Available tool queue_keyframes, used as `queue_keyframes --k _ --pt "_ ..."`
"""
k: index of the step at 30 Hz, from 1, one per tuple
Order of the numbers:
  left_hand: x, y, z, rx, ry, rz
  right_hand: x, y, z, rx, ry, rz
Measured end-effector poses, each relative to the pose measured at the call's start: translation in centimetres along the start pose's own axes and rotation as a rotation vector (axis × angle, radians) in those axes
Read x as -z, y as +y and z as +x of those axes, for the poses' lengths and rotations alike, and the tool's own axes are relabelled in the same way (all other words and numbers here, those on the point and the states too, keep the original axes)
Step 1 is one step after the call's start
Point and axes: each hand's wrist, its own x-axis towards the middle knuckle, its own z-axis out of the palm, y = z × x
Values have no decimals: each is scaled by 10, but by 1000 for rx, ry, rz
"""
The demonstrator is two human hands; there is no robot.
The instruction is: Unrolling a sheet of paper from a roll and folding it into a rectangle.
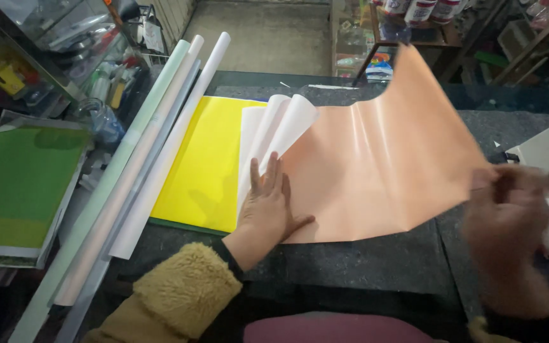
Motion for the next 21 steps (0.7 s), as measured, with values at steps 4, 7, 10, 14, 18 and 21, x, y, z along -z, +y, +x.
queue_keyframes --k 4,7,10,14,18,21 --pt "19 -5 -4 -53 -28 92 -40 -16 -21 270 124 365" --pt "16 -5 -4 -63 -44 88 -47 -40 -33 275 39 438" --pt "-20 5 6 -95 27 87 -75 -12 -49 27 -164 362" --pt "-109 36 39 -403 328 -192 -105 28 -59 -115 -155 420" --pt "-89 64 33 -543 403 -490 -72 -5 -46 -270 -164 560" --pt "-68 77 37 -464 358 -468 -67 -39 -51 -315 -216 756"
